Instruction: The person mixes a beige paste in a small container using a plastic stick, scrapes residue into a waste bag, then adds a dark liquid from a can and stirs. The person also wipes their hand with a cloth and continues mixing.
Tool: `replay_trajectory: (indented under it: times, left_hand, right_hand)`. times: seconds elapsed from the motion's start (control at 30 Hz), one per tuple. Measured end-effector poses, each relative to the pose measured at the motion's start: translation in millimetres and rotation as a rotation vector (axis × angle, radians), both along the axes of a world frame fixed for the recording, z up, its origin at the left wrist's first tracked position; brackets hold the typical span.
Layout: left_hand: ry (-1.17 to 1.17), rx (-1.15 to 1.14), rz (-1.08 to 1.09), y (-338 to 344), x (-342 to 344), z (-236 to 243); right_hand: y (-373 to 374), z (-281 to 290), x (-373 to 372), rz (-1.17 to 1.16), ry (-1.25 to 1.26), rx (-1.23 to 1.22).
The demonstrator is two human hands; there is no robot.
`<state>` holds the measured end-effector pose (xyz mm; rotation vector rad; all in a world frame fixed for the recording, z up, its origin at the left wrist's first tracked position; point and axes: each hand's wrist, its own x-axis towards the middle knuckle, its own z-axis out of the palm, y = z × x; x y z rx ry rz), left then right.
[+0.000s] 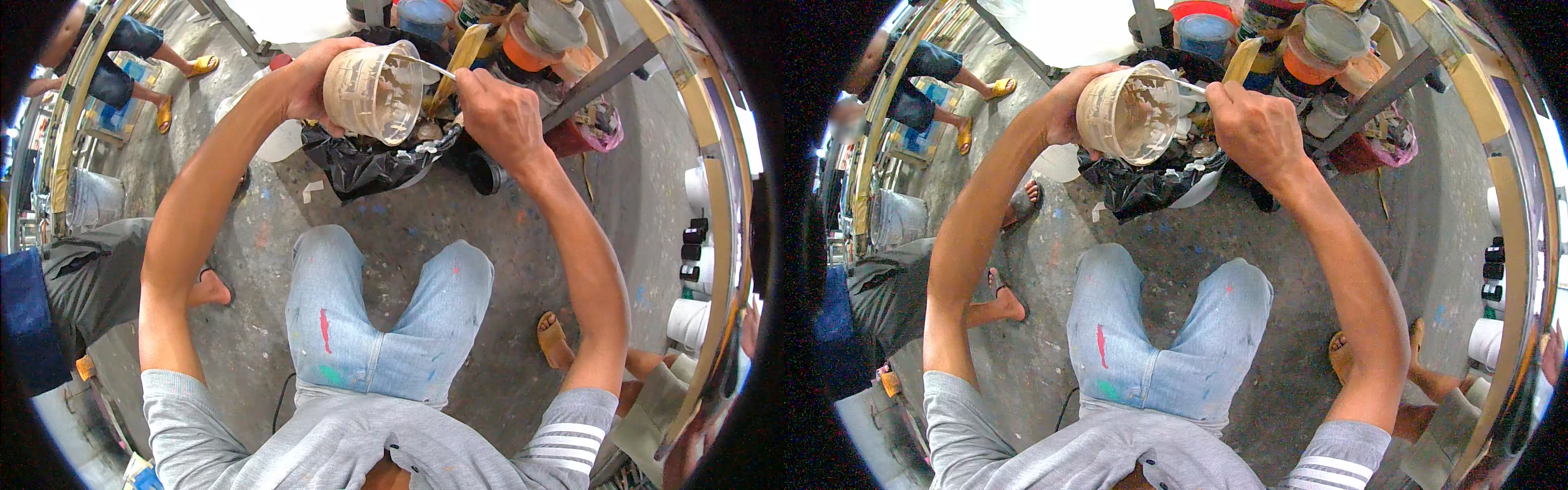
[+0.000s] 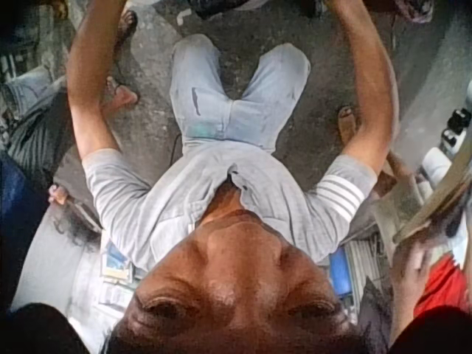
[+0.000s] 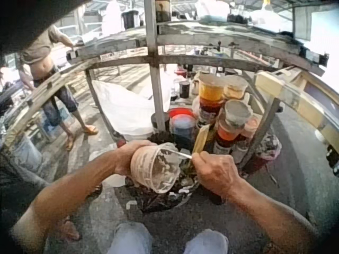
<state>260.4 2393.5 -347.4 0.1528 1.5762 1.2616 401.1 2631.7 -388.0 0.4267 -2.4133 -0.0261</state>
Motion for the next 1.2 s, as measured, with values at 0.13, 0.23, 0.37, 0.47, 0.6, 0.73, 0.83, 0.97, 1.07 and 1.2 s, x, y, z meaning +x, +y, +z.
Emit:
replay_trajectory:
  times: [0.13,0.23,0.37,0.47,0.6,0.73,0.83,0.97,1.07,1.2]
  left_hand:
    - [0.067,0.042,0.054,-0.6,-4.9,-12.6]
    - [0.087,0.055,0.086,-0.6,-8.7,-15.4]
    - [0.082,-0.032,0.103,-1.4,-9.5,-12.4]
    - [0.057,0.034,0.161,-2.6,-5.4,-17.8]
    - [-0.100,0.343,0.055,-4.7,-7.3,-23.5]
    - [-0.173,0.751,0.004,-4.6,4.4,-34.8]
    - [-0.021,0.676,0.355,3.3,18.1,-37.0]
    - [-0.146,0.733,0.392,0.6,19.9,-29.5]
    - [-0.122,0.711,0.442,2.9,23.2,-24.1]
    - [-0.102,0.721,0.403,4.4,22.5,-27.1]
  right_hand:
    - [-1.8,-7.4,3.0,-0.034,-0.078,-0.045]
    - [-2.6,-21.1,7.9,-0.023,-0.145,-0.029]
    - [-7.8,-18.0,7.4,0.005,-0.018,0.014]
    - [-4.4,-2.7,6.1,-0.014,0.089,0.067]
    - [-10.8,2.5,8.5,-0.039,0.135,0.072]
    - [-27.6,-1.0,21.9,-0.125,0.064,-0.040]
    - [-35.4,4.0,31.1,-0.115,-0.009,-0.147]
    - [-36.5,15.5,43.1,-0.193,-0.028,-0.138]
    - [-39.1,27.9,47.6,-0.286,-0.033,-0.120]
    - [-47.7,30.7,46.3,-0.270,0.033,-0.026]
